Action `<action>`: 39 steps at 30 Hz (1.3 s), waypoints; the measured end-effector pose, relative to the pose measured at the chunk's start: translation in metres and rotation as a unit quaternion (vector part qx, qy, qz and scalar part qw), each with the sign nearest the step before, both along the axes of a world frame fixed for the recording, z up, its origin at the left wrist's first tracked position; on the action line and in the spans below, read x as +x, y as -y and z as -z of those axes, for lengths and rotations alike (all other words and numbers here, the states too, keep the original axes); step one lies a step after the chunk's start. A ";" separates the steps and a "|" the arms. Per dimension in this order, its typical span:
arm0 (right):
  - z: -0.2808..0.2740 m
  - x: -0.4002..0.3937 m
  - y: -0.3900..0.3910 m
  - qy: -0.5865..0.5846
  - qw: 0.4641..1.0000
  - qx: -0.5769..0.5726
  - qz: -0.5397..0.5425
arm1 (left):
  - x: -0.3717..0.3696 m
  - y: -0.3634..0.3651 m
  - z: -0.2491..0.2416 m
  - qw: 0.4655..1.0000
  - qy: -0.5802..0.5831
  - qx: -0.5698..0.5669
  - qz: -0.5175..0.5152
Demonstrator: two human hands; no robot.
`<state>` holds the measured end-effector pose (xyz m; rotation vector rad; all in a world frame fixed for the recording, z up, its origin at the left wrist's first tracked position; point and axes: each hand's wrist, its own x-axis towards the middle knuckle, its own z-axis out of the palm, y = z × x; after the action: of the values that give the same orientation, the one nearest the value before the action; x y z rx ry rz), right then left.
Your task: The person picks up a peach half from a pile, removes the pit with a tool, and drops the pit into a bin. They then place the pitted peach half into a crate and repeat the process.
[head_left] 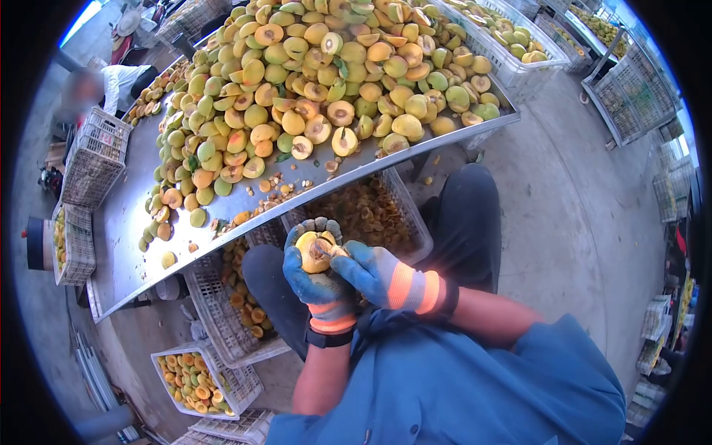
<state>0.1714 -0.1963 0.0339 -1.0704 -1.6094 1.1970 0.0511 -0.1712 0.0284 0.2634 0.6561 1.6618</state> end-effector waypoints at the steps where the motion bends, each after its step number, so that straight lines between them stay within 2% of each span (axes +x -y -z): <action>1: 0.003 0.000 0.000 0.000 1.000 -0.001 0.002 | -0.001 0.001 0.002 1.000 0.000 -0.001 0.002; 7: 0.009 0.001 -0.001 0.016 1.000 0.018 0.001 | 0.005 0.002 0.002 0.999 -0.024 0.040 0.001; 9: 0.008 0.004 -0.002 0.073 0.994 0.070 -0.031 | 0.004 0.002 0.005 0.994 -0.096 0.042 0.013; 10: 0.005 0.005 -0.003 0.074 0.994 0.070 -0.029 | 0.005 0.003 0.006 0.994 -0.095 0.042 0.014; 13: -0.003 0.005 -0.008 0.031 0.999 0.010 -0.033 | 0.004 0.000 0.010 0.996 -0.088 0.013 0.012; 16: 0.002 0.008 -0.011 0.029 0.995 -0.053 -0.077 | 0.004 -0.002 0.014 0.989 -0.145 0.005 0.016; 22: 0.012 0.009 -0.014 0.031 0.992 0.039 -0.112 | 0.007 0.001 0.012 0.976 -0.219 0.005 -0.016; 24: 0.008 0.013 -0.019 0.070 0.980 0.099 -0.156 | 0.009 0.003 0.007 0.953 -0.303 -0.013 -0.015; 28: 0.017 0.012 -0.020 0.062 0.977 0.059 -0.195 | -0.004 -0.001 0.015 0.963 -0.266 -0.027 0.037; 30: 0.011 0.010 -0.017 -0.007 0.986 0.031 -0.164 | -0.006 -0.006 0.009 0.990 -0.108 -0.056 0.074; 31: 0.008 0.009 -0.017 -0.006 0.986 0.030 -0.165 | -0.006 -0.006 0.009 0.990 -0.107 -0.056 0.073; 33: 0.002 0.005 -0.018 -0.061 0.967 -0.197 -0.149 | -0.008 -0.006 0.008 0.992 -0.084 -0.058 0.080; 34: 0.000 0.006 -0.017 -0.064 0.967 -0.199 -0.149 | -0.010 -0.004 0.009 0.991 -0.086 -0.060 0.081; 36: -0.006 0.013 -0.022 -0.123 0.891 -0.406 -0.162 | -0.010 -0.004 0.011 0.988 -0.084 -0.075 0.104; 37: -0.009 0.016 -0.022 -0.123 0.890 -0.408 -0.160 | -0.010 -0.003 0.011 0.988 -0.083 -0.077 0.105; 39: -0.014 0.018 -0.022 -0.165 0.856 -0.462 -0.163 | -0.010 0.000 0.010 0.988 -0.078 -0.065 0.115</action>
<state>0.1898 -0.1742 0.0474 -1.0584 -0.9262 2.3717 0.0414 -0.1715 0.0187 0.3636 0.8163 1.3816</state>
